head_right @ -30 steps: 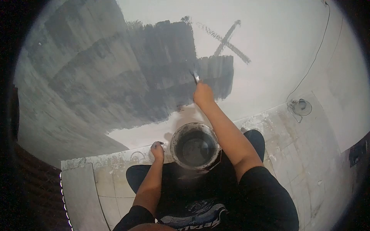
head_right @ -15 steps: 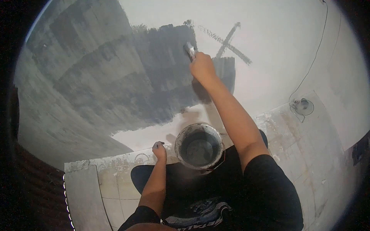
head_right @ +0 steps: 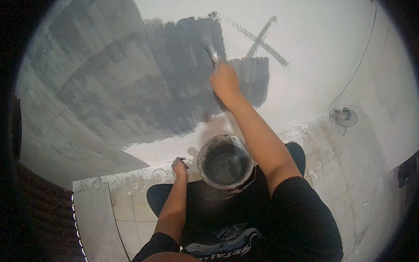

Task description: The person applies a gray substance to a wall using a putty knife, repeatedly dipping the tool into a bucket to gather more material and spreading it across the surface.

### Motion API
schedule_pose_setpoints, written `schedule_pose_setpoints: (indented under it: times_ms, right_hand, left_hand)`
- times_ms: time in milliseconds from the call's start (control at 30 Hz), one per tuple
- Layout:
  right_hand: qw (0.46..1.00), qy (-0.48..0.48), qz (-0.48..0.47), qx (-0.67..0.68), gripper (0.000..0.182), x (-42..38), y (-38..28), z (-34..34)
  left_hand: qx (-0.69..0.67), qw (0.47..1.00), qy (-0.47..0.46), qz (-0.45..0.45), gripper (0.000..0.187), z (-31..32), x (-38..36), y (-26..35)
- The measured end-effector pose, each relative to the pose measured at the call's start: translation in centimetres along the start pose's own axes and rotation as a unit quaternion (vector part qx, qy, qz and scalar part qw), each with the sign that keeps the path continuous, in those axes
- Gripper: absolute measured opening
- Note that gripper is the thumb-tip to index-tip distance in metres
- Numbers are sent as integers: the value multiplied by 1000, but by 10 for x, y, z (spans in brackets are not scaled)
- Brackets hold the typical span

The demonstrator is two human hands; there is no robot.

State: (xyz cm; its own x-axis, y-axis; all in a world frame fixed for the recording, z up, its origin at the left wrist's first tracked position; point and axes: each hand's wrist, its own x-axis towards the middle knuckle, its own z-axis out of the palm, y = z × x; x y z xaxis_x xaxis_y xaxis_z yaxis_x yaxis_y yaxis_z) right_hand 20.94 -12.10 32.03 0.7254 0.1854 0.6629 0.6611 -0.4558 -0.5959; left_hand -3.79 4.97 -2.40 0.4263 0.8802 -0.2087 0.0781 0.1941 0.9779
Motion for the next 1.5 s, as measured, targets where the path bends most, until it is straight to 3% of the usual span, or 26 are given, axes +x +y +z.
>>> schedule_pose_setpoints:
  times_ms: [133,333,467,533,600,667,733,833,900,967,1000,1100,1133,1233,1333,1367,1400,1433,1467,1500]
  right_hand:
    - [994,-73,49,-60,27,-43,36,16]
    - [944,-274,158,-92,26,-93,100,12]
    - [973,-161,136,-91,22,-82,130,10]
    - [970,-157,143,-115,22,-40,88,-23]
    - [986,-118,88,-82,22,2,44,-57]
    - [999,-3,-32,-29,23,43,6,-85]
    - [992,87,-88,-33,24,86,-18,-105]
    - [961,203,-177,61,29,114,-55,-137]
    - [964,210,-146,80,29,108,-67,-142]
    - [939,257,-190,126,30,99,-45,-116]
    - [965,211,-127,93,29,84,-34,-101]
    - [990,100,-79,-55,31,41,40,-35]
    - [996,38,-32,-81,38,18,52,-28]
    - [986,-96,61,-118,37,-19,80,-20]
    - [958,-223,100,-149,30,-50,108,-24]
    - [955,-232,112,-147,27,-65,119,-23]
    - [950,-244,126,-147,25,-85,130,-23]
    - [946,-252,141,-150,23,-103,140,-26]
    - [949,-251,150,-113,24,-122,132,-38]
    - [943,-272,178,-78,27,-140,131,-42]
  left_hand:
    - [29,999,17,-5,30,0,4,-7]
    - [99,987,-19,126,29,5,16,-39]
    - [133,987,-26,86,28,6,14,-36]
    - [123,989,-25,85,28,9,12,-37]
    - [128,985,-18,111,27,-2,14,-41]
    - [130,978,-10,164,27,0,29,-60]
    - [127,975,-17,181,27,5,33,-59]
    - [135,988,-3,75,26,5,19,-40]
    - [120,987,-2,108,26,4,17,-40]
    - [100,986,-9,130,27,3,16,-41]
    - [104,985,-9,141,27,3,19,-45]
    - [107,982,-15,157,27,1,29,-58]
    - [105,982,-21,153,27,0,29,-57]
    - [111,986,-27,119,26,-1,25,-49]
    - [82,993,-88,3,24,-2,12,-34]
    - [27,995,-75,-59,22,2,13,-40]
    - [54,993,-80,-61,28,5,15,-47]
    - [56,979,-170,-96,36,5,10,-39]
    - [101,975,-188,-69,42,10,2,-34]
    - [202,955,-195,97,40,8,11,-62]
